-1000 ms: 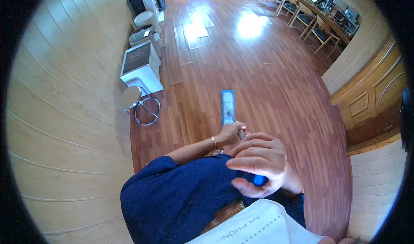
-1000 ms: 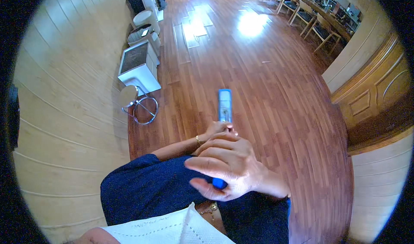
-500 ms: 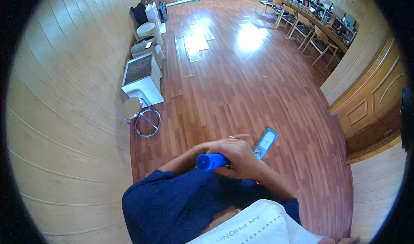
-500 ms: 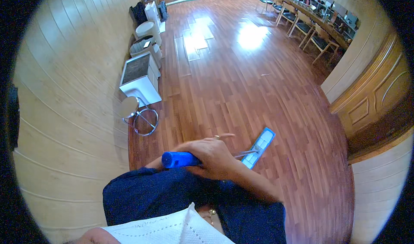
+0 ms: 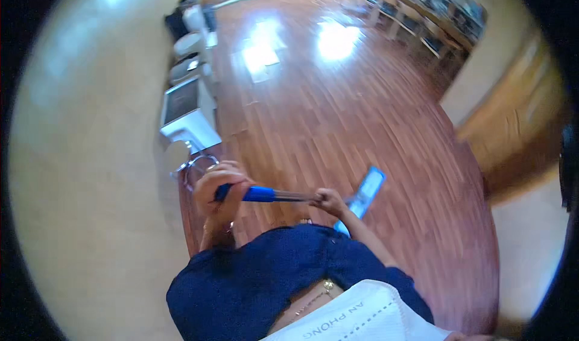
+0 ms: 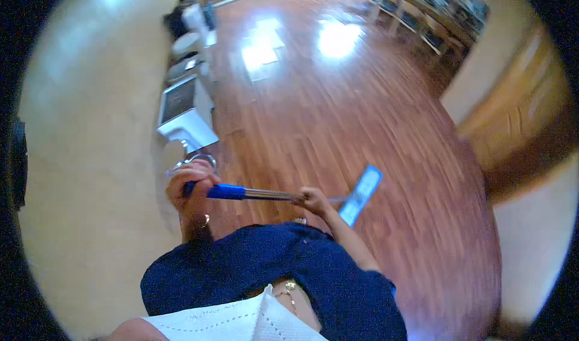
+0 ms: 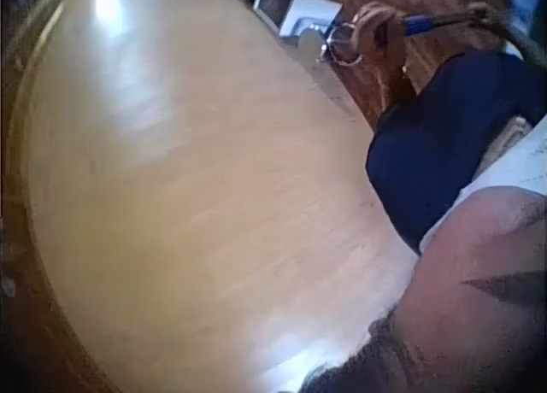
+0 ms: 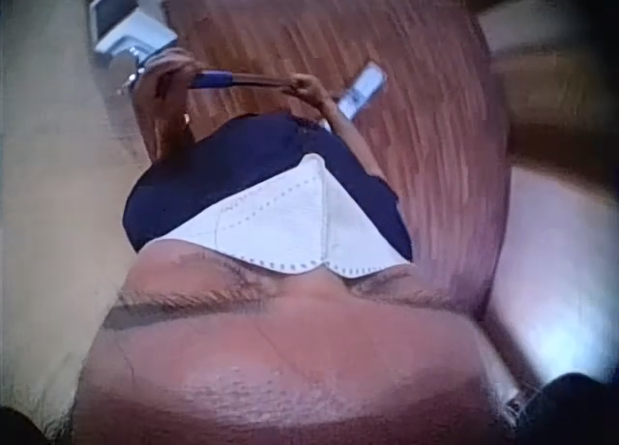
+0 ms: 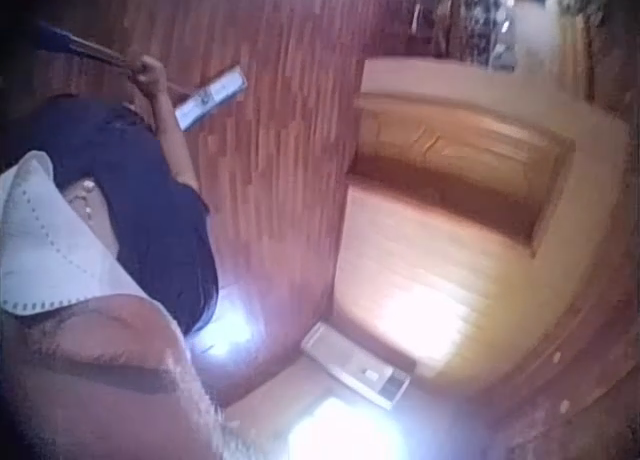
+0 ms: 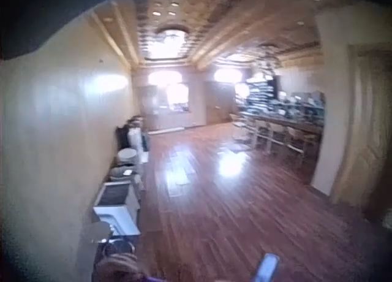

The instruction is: The recorder is mopping the wooden floor using a flat mop.

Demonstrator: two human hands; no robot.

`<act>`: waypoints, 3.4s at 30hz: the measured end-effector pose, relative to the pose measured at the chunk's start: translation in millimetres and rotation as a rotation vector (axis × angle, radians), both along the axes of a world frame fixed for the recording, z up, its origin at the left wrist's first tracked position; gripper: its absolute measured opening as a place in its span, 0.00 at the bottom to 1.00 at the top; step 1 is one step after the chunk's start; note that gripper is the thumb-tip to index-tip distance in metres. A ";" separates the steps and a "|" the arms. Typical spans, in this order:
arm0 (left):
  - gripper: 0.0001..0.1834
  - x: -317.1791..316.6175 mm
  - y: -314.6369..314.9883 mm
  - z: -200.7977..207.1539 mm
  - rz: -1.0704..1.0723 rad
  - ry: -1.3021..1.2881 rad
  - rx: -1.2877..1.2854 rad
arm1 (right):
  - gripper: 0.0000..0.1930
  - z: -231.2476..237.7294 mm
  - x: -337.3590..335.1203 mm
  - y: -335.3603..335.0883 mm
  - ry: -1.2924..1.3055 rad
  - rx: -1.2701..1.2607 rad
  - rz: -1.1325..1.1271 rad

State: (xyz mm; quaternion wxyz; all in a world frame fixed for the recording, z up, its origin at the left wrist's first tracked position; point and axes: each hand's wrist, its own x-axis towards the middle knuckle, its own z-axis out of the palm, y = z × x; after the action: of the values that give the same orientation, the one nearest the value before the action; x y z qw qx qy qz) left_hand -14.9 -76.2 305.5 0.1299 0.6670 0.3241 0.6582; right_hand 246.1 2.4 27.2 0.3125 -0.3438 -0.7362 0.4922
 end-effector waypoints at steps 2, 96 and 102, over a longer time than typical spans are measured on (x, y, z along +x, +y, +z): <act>0.09 -3.8 2.2 2.0 0.093 -0.047 0.103 | 0.17 -5.1 -18.0 17.3 0.066 0.101 -0.033; 0.11 338.9 20.5 31.3 -0.910 0.554 -0.199 | 0.23 0.1 365.0 -38.0 -0.442 0.366 -0.517; 0.15 292.3 -19.3 63.1 -0.782 0.534 -0.051 | 0.20 12.8 234.1 18.7 -0.158 0.446 -0.204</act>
State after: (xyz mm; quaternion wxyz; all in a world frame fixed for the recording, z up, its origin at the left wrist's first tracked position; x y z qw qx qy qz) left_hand 277.4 -95.5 368.6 0.2964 0.8815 0.0871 0.3572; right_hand 480.2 21.1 40.0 0.3698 -0.3762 -0.8102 0.2554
